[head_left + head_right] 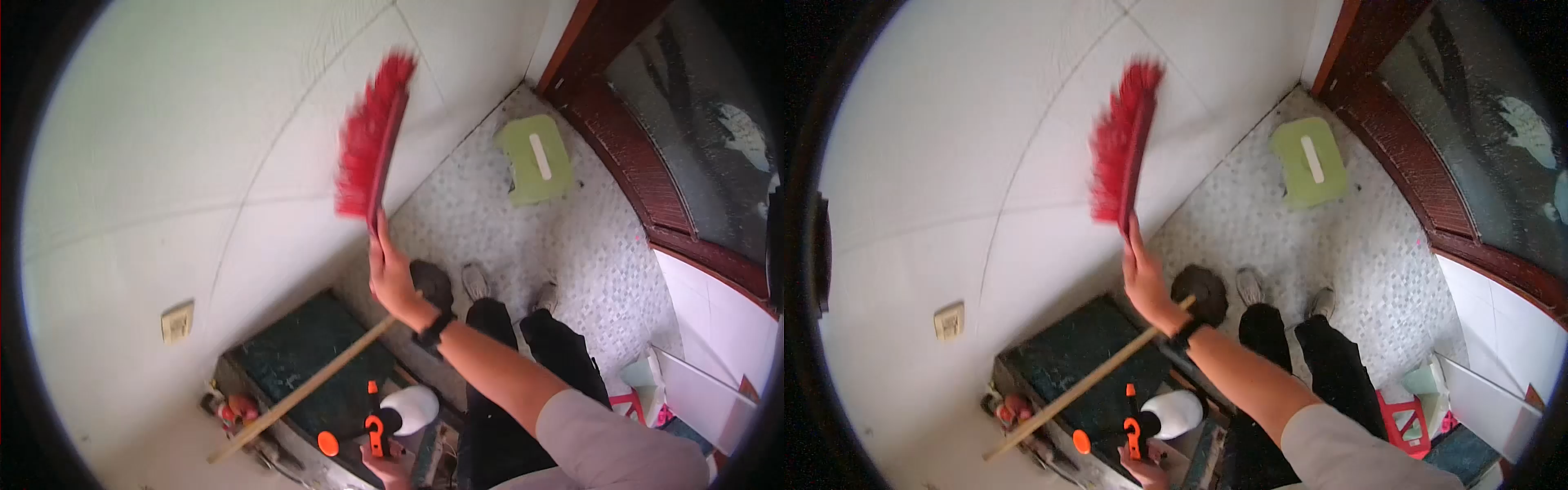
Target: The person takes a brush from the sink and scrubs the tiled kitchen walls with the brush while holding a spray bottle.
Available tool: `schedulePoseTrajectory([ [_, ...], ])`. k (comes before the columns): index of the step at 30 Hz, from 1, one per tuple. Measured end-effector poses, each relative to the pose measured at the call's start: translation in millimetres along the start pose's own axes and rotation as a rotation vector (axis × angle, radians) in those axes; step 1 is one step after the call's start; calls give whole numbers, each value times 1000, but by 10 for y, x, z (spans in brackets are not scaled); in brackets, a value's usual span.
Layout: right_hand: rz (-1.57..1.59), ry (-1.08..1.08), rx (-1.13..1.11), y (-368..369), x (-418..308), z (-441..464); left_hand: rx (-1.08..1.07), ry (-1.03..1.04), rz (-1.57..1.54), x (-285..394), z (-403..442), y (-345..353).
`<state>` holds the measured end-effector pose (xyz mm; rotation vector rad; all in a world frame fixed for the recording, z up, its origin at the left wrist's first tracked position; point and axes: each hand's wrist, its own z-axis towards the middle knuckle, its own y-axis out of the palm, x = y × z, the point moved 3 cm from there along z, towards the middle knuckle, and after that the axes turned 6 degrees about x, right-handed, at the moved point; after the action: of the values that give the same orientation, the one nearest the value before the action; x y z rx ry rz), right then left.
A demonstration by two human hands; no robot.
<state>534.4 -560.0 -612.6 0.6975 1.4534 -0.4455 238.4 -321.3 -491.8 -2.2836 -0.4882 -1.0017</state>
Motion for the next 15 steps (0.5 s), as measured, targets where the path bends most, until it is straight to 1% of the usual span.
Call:
schedulePoseTrajectory([
  [1, -6, -21, 19, -54, 6, 156, -19, 56, 72, 70, 95, -6],
  [2, -49, 212, -1, -121, 96, 231, -78, 22, 69, 134, 169, -31],
  [3, -90, 451, -21, -189, 205, 284, -90, 20, 80, 163, 236, -40],
  [5, -138, 251, 280, -317, 730, 1260, 58, -26, 42, 176, 289, -153],
  [6, 220, 355, 258, -527, 115, 1696, 180, -140, -82, 302, 244, -38],
  [7, 270, 296, 353, -642, 77, 2118, 172, -134, -68, 334, 331, -71],
  [8, 332, 168, 435, -767, 282, 2510, -59, 288, 481, 450, 393, -60],
  [9, 446, 150, 391, -774, 285, 2611, -303, 709, 1030, 501, 376, -4],
  [10, 385, 253, 349, -486, 188, 2220, -153, 1209, 1148, 546, 378, 53],
  [11, 331, 357, 350, -169, 73, 1665, -92, 439, 650, 297, 732, -241],
  [12, 161, 240, 305, -6, 123, 1274, -60, 205, 500, 398, 799, -115],
  [13, 116, 229, 228, 109, 279, 849, -15, -35, 353, 514, 775, 9],
  [14, 168, 272, 167, 136, 456, 456, 16, -40, 404, 618, 762, 60],
  [15, 222, 301, 98, 126, 683, 285, 43, -40, 439, 620, 820, 162],
])
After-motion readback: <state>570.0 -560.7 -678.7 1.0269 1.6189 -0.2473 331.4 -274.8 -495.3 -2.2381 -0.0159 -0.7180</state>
